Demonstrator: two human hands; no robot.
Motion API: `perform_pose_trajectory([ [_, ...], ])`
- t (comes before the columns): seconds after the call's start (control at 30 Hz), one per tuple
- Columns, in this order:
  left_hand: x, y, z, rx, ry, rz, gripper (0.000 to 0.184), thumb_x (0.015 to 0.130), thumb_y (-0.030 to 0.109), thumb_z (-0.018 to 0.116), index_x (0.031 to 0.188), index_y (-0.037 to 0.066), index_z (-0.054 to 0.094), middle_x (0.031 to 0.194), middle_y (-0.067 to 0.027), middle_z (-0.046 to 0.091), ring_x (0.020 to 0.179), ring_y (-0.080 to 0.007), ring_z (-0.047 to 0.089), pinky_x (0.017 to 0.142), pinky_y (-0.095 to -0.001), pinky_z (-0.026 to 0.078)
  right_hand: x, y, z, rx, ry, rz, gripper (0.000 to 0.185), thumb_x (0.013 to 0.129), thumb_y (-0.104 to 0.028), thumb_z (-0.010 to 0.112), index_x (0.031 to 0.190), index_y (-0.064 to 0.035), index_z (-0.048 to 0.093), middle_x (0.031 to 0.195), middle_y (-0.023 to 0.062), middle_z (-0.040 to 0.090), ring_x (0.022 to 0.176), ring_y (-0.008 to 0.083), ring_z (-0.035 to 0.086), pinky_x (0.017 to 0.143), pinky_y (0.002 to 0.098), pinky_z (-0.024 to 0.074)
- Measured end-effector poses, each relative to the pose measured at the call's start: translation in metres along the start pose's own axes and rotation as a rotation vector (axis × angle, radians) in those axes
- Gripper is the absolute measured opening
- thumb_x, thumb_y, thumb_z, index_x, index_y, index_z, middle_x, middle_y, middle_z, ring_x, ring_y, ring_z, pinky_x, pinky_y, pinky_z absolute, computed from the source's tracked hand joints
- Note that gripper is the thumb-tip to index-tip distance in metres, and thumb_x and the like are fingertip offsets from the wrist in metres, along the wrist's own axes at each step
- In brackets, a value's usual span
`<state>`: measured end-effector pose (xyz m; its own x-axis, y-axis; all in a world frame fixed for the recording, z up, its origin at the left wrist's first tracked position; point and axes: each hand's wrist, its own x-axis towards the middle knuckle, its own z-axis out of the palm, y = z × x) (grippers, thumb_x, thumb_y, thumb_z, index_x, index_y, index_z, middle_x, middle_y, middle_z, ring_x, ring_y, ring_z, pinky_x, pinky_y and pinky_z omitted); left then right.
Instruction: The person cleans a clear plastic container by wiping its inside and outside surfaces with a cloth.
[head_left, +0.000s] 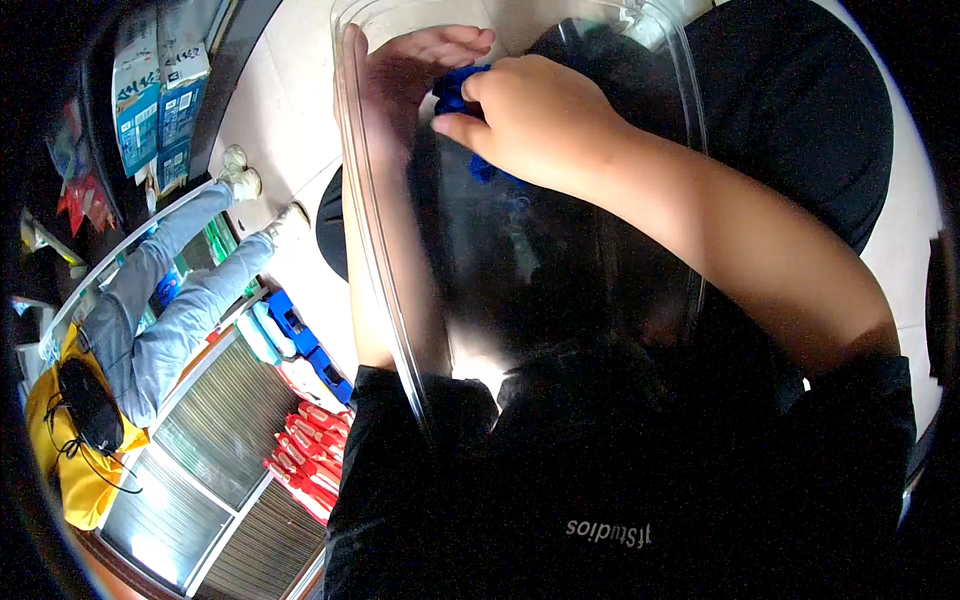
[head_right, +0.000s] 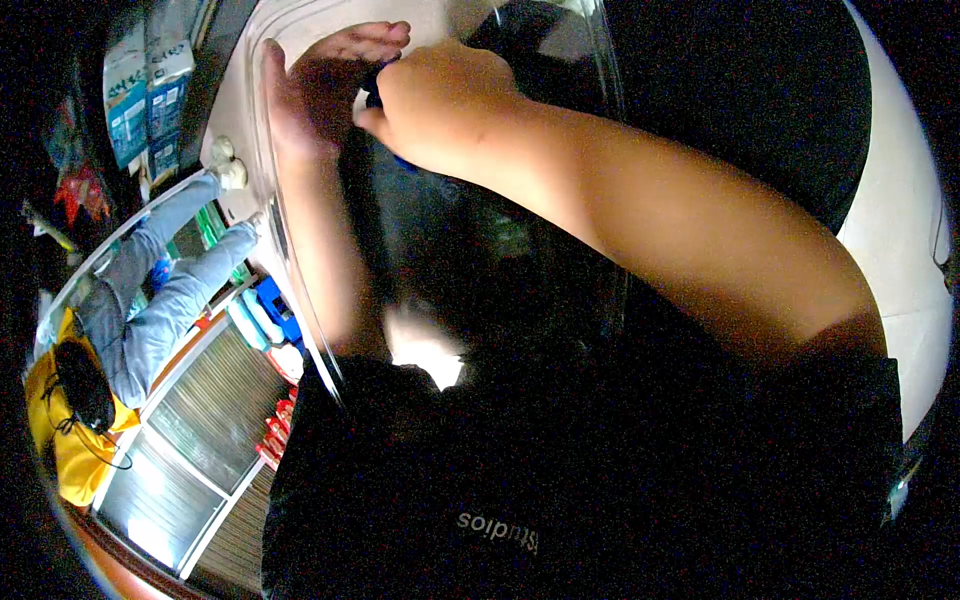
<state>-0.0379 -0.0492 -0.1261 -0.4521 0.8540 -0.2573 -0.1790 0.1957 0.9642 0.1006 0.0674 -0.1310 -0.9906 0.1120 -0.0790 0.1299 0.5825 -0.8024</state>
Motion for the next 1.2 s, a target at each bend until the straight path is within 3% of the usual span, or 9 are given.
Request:
perform_pose_trajectory([
  [0.23, -0.008, -0.002, 0.009, 0.074, -0.006, 0.049, 0.095, 0.087, 0.068, 0.010, 0.099, -0.010, 0.062, 0.115, -0.0259, 0.058, 0.114, -0.0364, 0.052, 0.100, -0.0407, 0.036, -0.013, 0.009, 0.013, -0.057, 0.141, -0.194, 0.016, 0.073, -0.014, 0.058, 0.083, -0.0029, 0.063, 0.078, 0.0173, 0.066, 0.073, 0.0369, 0.065, 0.067, 0.0475, 0.0521],
  [0.43, -0.008, 0.006, 0.024, 0.013, 0.469, -0.043, 0.063, 0.097, 0.050, 0.029, 0.106, -0.004, 0.060, 0.105, -0.0137, 0.064, 0.099, -0.0236, 0.060, 0.092, -0.0351, 0.044, 0.008, 0.004, -0.010, 0.461, 0.571, -0.114, 0.022, 0.075, -0.016, 0.065, 0.091, -0.0010, 0.063, 0.075, 0.0193, 0.065, 0.067, 0.0363, 0.064, 0.063, 0.0420, 0.0519],
  [0.6, -0.011, 0.026, 0.042, -0.078, 0.672, -0.127, 0.044, 0.096, 0.035, 0.046, 0.123, 0.002, 0.055, 0.113, -0.0092, 0.061, 0.098, -0.0161, 0.058, 0.085, -0.0299, 0.046, 0.029, -0.009, -0.023, 0.567, 0.542, -0.124, 0.020, 0.078, -0.019, 0.066, 0.083, 0.0008, 0.064, 0.072, 0.0200, 0.064, 0.063, 0.0353, 0.063, 0.060, 0.0403, 0.0513],
  [0.73, -0.011, 0.019, 0.032, -0.294, 0.573, 0.020, 0.036, 0.093, 0.035, 0.047, 0.100, 0.001, 0.060, 0.089, -0.0083, 0.064, 0.080, -0.0149, 0.062, 0.072, -0.0273, 0.052, 0.043, -0.032, -0.022, 0.299, 0.486, -0.234, 0.019, 0.083, -0.016, 0.056, 0.078, 0.0018, 0.058, 0.074, 0.0225, 0.061, 0.072, 0.0411, 0.060, 0.069, 0.0482, 0.0481],
  [0.87, -0.017, 0.023, 0.035, -0.230, 0.729, -0.049, 0.032, 0.094, 0.029, 0.045, 0.097, 0.001, 0.061, 0.086, -0.0071, 0.064, 0.078, -0.0143, 0.061, 0.070, -0.0262, 0.051, 0.042, -0.031, -0.011, 0.297, 0.384, -0.329, 0.017, 0.085, -0.014, 0.052, 0.082, 0.0025, 0.056, 0.079, 0.0227, 0.061, 0.075, 0.0424, 0.059, 0.071, 0.0484, 0.0472],
  [0.97, -0.013, 0.023, 0.034, -0.074, 0.380, 0.175, 0.030, 0.094, 0.025, 0.044, 0.091, 0.000, 0.061, 0.083, -0.0063, 0.063, 0.075, -0.0125, 0.060, 0.069, -0.0256, 0.050, 0.035, -0.030, -0.016, 0.312, 0.290, -0.295, 0.017, 0.085, -0.014, 0.053, 0.082, 0.0018, 0.057, 0.077, 0.0225, 0.061, 0.074, 0.0422, 0.059, 0.070, 0.0488, 0.0474],
  [1.07, -0.010, 0.019, 0.038, -0.282, 0.590, -0.046, 0.031, 0.094, 0.023, 0.043, 0.090, -0.001, 0.061, 0.079, -0.0064, 0.063, 0.068, -0.0119, 0.059, 0.061, -0.0245, 0.049, 0.040, -0.031, -0.020, 0.489, 0.435, -0.099, 0.021, 0.083, -0.016, 0.059, 0.074, 0.0020, 0.063, 0.065, 0.0221, 0.059, 0.058, 0.0357, 0.060, 0.055, 0.0409, 0.0466],
  [1.1, -0.008, 0.022, 0.039, -0.356, 0.535, -0.058, 0.031, 0.094, 0.023, 0.043, 0.091, -0.001, 0.062, 0.078, -0.0060, 0.062, 0.066, -0.0119, 0.059, 0.059, -0.0245, 0.049, 0.040, -0.031, -0.021, 0.608, 0.392, 0.006, 0.023, 0.083, -0.017, 0.062, 0.072, 0.0034, 0.064, 0.060, 0.0201, 0.058, 0.050, 0.0249, 0.058, 0.050, 0.0339, 0.0429],
  [1.2, -0.008, 0.021, 0.038, -0.314, 0.509, -0.055, 0.030, 0.094, 0.022, 0.043, 0.091, -0.001, 0.062, 0.079, -0.0067, 0.063, 0.067, -0.0119, 0.060, 0.060, -0.0243, 0.050, 0.033, -0.038, -0.019, 0.808, 0.497, 0.064, 0.020, 0.082, -0.015, 0.063, 0.074, 0.0037, 0.064, 0.058, 0.0175, 0.058, 0.048, 0.0176, 0.055, 0.049, 0.0309, 0.0412],
])
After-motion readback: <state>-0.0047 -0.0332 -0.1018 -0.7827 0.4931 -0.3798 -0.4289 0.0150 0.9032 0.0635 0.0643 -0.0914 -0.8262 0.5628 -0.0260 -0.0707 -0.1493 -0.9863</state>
